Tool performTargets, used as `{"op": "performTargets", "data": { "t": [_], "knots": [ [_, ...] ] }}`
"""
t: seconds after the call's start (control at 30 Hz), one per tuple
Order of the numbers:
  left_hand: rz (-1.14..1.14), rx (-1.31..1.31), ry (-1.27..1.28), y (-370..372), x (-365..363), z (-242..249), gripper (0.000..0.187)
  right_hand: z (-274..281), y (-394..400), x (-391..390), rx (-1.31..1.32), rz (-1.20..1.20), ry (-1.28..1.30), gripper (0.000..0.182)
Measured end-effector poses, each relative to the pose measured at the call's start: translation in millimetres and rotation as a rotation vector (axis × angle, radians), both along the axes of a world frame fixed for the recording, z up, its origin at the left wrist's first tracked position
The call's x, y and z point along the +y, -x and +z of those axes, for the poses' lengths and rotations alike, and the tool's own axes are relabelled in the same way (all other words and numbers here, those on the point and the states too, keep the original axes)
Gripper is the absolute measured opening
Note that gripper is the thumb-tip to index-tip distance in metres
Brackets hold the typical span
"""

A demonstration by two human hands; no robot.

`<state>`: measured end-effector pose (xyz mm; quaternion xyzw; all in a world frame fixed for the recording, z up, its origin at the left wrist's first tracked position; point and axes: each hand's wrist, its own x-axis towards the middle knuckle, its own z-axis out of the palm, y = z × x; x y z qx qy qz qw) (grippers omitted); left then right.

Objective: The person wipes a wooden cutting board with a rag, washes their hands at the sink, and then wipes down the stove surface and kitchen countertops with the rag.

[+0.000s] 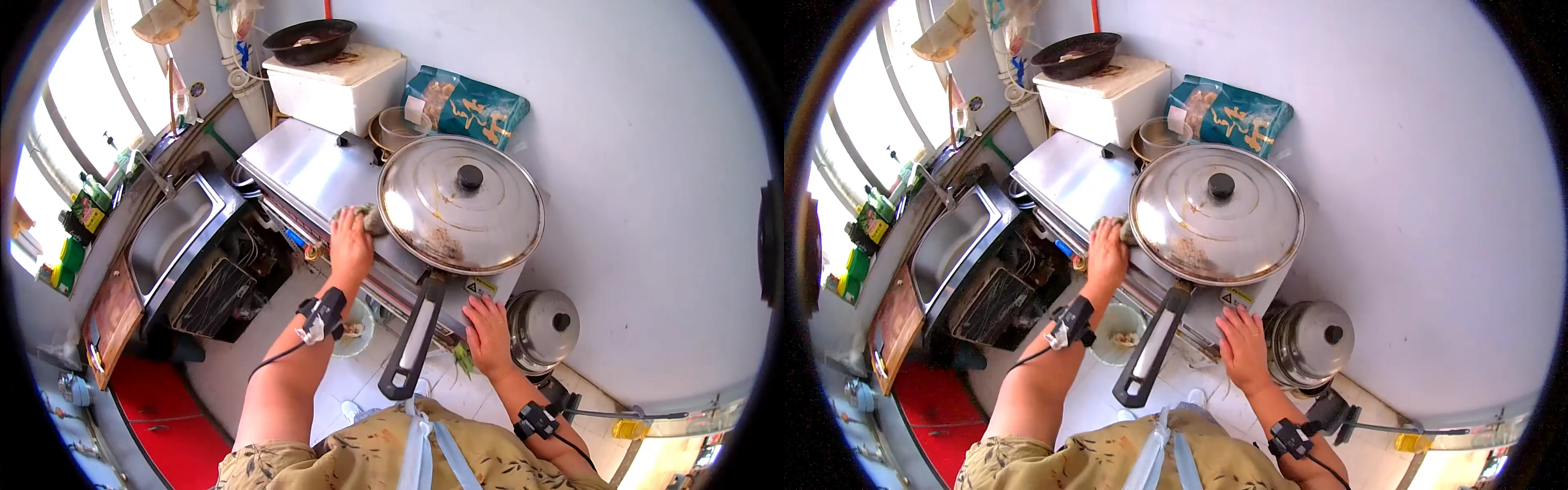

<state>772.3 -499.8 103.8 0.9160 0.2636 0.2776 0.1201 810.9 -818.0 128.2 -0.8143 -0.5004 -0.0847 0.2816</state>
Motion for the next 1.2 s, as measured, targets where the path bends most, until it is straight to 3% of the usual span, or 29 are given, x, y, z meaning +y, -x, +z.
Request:
{"op": "performTargets", "data": {
  "t": [0.2, 0.37, 0.4, 0.5, 0.53, 0.6, 0.67, 0.73, 0.77, 0.87, 0.93, 1.2],
  "knots": [
    [0.069, 0.047, -0.050, -45, 96, 5, 0.036, 2, 0, 2, 0.019, -0.028, 0.074, 0.036],
    [0.166, -0.268, 0.058, -87, 147, 29, 0.024, 4, 1, 4, 0.033, -0.045, 0.098, 0.039],
    [0.195, -0.353, -0.022, -93, 147, 35, 0.024, 3, 2, 4, 0.034, -0.055, 0.099, 0.039],
    [0.149, -0.143, 0.218, -114, 137, 23, 0.036, 3, 2, 5, 0.026, -0.069, 0.104, 0.039],
    [0.104, 0.054, 0.291, -121, 132, 22, 0.043, 3, 2, 5, 0.032, -0.068, 0.100, 0.039],
    [0.094, 0.095, -0.034, -119, 107, 14, 0.049, 3, 1, 5, 0.037, -0.068, 0.096, 0.039],
    [0.113, 0.079, -0.050, -117, 104, 9, 0.046, 4, 1, 6, 0.021, -0.062, 0.083, 0.039],
    [-0.133, -0.007, -0.044, -111, 110, 2, 0.038, 4, 2, 7, 0.016, -0.067, 0.078, 0.038],
    [-0.129, -0.126, -0.082, -111, 111, -7, 0.030, 4, 2, 7, 0.006, -0.070, 0.071, 0.038],
    [-0.168, -0.010, 0.116, -102, 110, 9, 0.027, 1, 2, 5, -0.012, -0.064, 0.052, 0.037],
    [-0.259, -0.171, 0.071, -86, 100, 10, 0.029, 1, 2, 5, -0.020, -0.064, 0.046, 0.036],
    [-0.535, -0.181, 0.086, 13, 47, 19, 0.029, 0, 4, 7, -0.042, -0.065, -0.010, 0.032]
  ]
}}
